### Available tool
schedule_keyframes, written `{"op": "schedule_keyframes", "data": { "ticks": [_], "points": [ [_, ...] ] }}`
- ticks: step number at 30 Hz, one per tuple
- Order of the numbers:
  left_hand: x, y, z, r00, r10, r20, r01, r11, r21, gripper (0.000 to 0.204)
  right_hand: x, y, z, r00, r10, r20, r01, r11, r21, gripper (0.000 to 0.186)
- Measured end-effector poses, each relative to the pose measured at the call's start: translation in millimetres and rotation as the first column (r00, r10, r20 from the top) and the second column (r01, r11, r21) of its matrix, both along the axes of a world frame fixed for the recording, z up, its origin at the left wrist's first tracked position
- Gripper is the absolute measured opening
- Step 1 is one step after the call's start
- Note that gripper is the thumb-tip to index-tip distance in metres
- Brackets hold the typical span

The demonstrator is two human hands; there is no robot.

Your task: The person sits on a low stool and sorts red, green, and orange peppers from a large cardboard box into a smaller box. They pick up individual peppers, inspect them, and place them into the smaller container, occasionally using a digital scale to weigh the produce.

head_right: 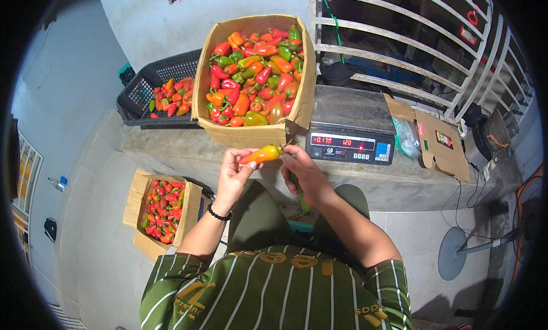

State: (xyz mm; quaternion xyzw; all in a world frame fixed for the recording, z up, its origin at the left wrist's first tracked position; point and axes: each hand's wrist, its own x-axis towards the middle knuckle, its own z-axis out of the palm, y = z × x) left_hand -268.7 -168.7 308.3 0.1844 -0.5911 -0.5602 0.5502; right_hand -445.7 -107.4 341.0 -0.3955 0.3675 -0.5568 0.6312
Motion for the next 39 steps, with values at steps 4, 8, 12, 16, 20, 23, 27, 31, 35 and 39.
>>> {"op": "schedule_keyframes", "data": {
  "ticks": [4,8,12,16,20,23,27,31,35,39],
  "points": [
    [6.7,3.7,5.7,0.941,-0.058,0.332,0.015,0.991,0.129,0.028,2.7,-0.1,-5.3,0.998,0.03,-0.058,-0.029,0.999,0.016,0.031],
    [12.4,-0.9,-4.6,0.97,-0.204,0.132,0.148,0.926,0.346,0.026,5.3,3.3,-1.3,0.992,0.086,-0.091,-0.082,0.996,0.047,0.032],
    [18.0,-2.8,-6.2,0.944,-0.317,-0.097,0.323,0.819,0.474,0.026,3.6,4.5,-5.2,0.984,0.136,-0.118,-0.134,0.991,0.02,0.034],
    [22.5,-1.8,-10.0,0.879,-0.417,-0.23,0.468,0.67,0.576,0.028,5.0,4.6,-2.8,0.972,0.13,-0.197,-0.127,0.992,0.03,0.037],
    [26.7,-3.6,-29.0,0.719,-0.519,-0.463,0.681,0.391,0.619,0.039,4.6,5.9,-1.5,0.948,0.2,-0.249,-0.202,0.979,0.015,0.039],
    [23.4,1.9,-34.5,0.576,-0.546,-0.609,0.796,0.205,0.569,0.039,6.3,7.3,1.2,0.918,0.21,-0.335,-0.233,0.972,-0.032,0.037],
    [18.1,9.7,-44.7,0.416,-0.549,-0.725,0.873,0.019,0.486,0.035,9.0,0.0,-11.9,0.837,0.068,-0.542,-0.167,0.976,-0.137,0.026],
    [7.7,25.7,-33.1,0.653,-0.491,-0.576,0.746,0.287,0.601,0.042,10.8,2.6,-8.9,0.787,-0.008,-0.617,-0.094,0.987,-0.132,0.022],
    [-4.2,43.9,-14.3,0.949,-0.293,-0.117,0.311,0.809,0.499,0.04,15.2,9.3,5.5,0.833,0.041,-0.551,-0.114,0.989,-0.097,0.019],
    [12.8,37.1,-23.9,0.866,-0.361,-0.347,0.501,0.628,0.595,0.037,10.6,9.6,-0.5,0.826,0.025,-0.564,-0.112,0.986,-0.12,0.029]
  ]
}}
